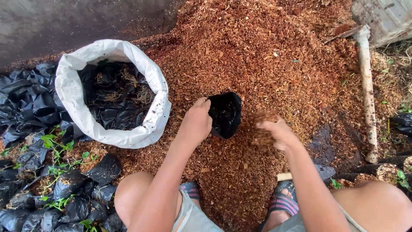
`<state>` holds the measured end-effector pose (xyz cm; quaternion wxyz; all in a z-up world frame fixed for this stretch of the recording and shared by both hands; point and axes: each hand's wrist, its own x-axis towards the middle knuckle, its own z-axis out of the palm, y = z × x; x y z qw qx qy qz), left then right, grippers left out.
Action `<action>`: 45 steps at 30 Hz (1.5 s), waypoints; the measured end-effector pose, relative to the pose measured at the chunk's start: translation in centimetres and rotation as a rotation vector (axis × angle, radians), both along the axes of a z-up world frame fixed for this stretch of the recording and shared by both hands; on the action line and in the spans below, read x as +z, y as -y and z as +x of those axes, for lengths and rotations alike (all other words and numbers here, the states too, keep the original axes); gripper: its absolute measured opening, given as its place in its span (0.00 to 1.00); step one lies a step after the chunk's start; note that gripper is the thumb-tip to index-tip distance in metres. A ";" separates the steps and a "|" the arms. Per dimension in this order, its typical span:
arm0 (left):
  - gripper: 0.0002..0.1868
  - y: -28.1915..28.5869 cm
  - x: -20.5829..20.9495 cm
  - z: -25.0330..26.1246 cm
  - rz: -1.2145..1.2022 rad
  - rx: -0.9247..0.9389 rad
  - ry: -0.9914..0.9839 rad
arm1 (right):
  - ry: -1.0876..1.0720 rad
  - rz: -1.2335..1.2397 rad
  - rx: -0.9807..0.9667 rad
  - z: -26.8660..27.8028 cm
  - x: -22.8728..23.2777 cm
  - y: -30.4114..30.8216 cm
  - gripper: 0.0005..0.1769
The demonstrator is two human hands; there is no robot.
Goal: The person plants small green seedlings into a pile of brown wood chips using their hands. They also fill black plastic nursery bags with the wood chips and place seedlings inside them.
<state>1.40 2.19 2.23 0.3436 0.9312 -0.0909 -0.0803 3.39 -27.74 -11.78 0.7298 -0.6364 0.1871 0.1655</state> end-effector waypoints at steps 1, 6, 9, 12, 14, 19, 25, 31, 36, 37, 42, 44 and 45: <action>0.27 0.2 0.1 -0.1 -0.001 -0.001 0.002 | 0.002 -0.001 -0.001 -0.4 3.1 -0.6 0.34; 0.28 1.5 0.4 -0.1 -0.055 -0.025 -0.063 | 0.053 0.448 0.144 -0.2 9.5 -1.7 0.37; 0.28 2.4 0.5 -0.4 -0.077 -0.049 -0.085 | -0.033 0.421 0.337 0.9 12.2 -5.5 0.44; 0.27 2.8 -3.4 0.8 -0.005 -0.110 -0.100 | -0.236 0.419 0.118 0.5 11.6 -9.1 0.35; 0.27 3.1 -5.7 1.1 0.035 -0.103 -0.078 | -0.285 0.268 0.149 -0.2 12.3 -11.0 0.41; 0.27 2.2 -6.0 0.3 0.127 -0.040 -0.096 | -0.406 0.023 0.169 -0.3 14.5 -11.6 0.31; 0.27 2.9 -6.7 0.9 0.043 -0.056 -0.124 | -0.287 -0.164 0.280 -1.0 19.1 -10.3 0.35; 0.27 2.8 -6.6 0.3 0.142 -0.087 -0.151 | 0.159 -0.342 0.047 2.7 8.1 1.3 0.19; 0.27 3.1 -4.3 -0.9 0.181 -0.044 -0.187 | -0.001 -0.641 -0.339 1.3 -8.3 12.4 0.27; 0.27 3.2 -4.0 -1.0 0.186 -0.059 -0.199 | -0.018 -0.640 -0.349 0.7 -8.8 12.0 0.27; 0.28 3.1 -3.2 -1.2 0.209 -0.055 -0.188 | -0.093 -0.701 -0.311 -1.3 -6.9 7.8 0.38; 0.27 3.2 -4.0 -0.9 0.226 -0.067 -0.167 | -0.152 -0.615 -0.300 -1.3 -8.3 7.9 0.39; 0.27 3.1 -4.3 -0.8 0.239 -0.066 -0.139 | -0.197 -0.530 -0.280 -0.9 -8.9 7.9 0.41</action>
